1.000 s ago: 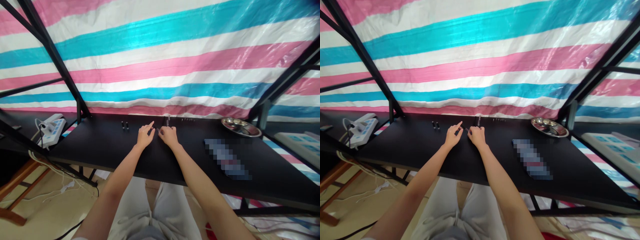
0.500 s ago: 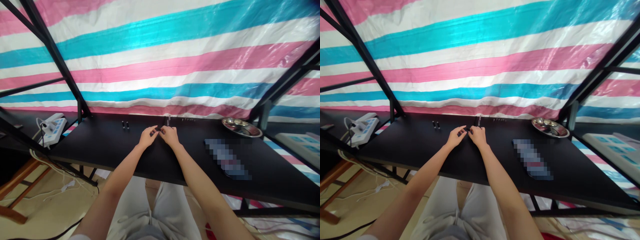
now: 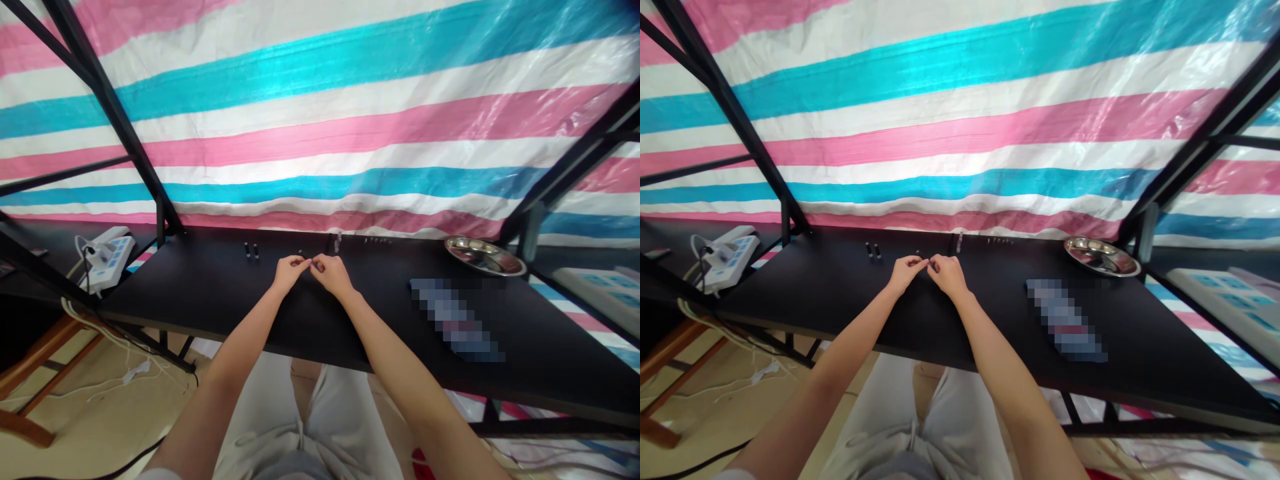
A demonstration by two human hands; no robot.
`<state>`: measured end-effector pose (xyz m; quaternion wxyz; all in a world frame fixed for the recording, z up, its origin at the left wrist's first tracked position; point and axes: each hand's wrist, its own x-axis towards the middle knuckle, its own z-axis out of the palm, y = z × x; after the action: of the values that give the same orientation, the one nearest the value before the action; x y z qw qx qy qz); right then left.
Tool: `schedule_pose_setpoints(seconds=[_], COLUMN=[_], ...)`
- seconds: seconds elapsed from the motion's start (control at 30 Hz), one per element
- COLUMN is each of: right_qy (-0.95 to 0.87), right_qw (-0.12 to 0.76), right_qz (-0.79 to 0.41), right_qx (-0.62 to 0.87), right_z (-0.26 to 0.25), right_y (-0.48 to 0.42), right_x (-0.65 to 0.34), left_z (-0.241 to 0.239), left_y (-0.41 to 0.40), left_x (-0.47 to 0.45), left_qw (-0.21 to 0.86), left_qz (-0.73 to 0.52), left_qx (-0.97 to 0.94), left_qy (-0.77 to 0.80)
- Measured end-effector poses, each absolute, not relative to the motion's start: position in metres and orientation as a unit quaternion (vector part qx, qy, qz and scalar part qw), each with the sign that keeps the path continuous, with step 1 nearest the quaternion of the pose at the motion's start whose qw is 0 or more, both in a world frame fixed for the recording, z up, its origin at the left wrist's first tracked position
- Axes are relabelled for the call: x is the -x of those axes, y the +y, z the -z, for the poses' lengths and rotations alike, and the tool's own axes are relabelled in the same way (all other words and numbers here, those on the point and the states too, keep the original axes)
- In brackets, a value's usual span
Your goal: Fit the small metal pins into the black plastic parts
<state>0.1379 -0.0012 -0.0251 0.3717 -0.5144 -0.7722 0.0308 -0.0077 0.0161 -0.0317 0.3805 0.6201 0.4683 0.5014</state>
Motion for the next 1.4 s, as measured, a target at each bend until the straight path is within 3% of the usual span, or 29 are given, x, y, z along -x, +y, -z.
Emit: schedule_pose_setpoints(seconds=[0.23,0.4,0.5,0.97,1.4], right_qy=[-0.777,-0.794,-0.794,-0.786,-0.715], right_qw=[0.367,0.352,0.343,0.333,0.305], right_qz=[-0.038,-0.087,-0.098,-0.12,-0.012], right_qx=[0.509,0.488,0.493,0.507,0.629], right_z=[0.028,0.03,0.032,0.032,0.027], right_y=[-0.001,-0.003,-0.003,-0.003,0.001], right_x=[-0.136,-0.135,-0.135,-0.135,-0.15], left_z=[0.026,0.016,0.009,0.013,0.01], left_y=[0.013,0.019,0.023,0.038,0.034], left_x=[0.009,0.029,0.047,0.07,0.069], left_qw=[0.388,0.137,0.052,0.067,0.068], left_qz=[-0.476,-0.411,-0.331,-0.25,-0.236], left_qx=[-0.631,-0.643,-0.605,-0.56,-0.557], left_qy=[0.474,0.632,0.722,0.787,0.793])
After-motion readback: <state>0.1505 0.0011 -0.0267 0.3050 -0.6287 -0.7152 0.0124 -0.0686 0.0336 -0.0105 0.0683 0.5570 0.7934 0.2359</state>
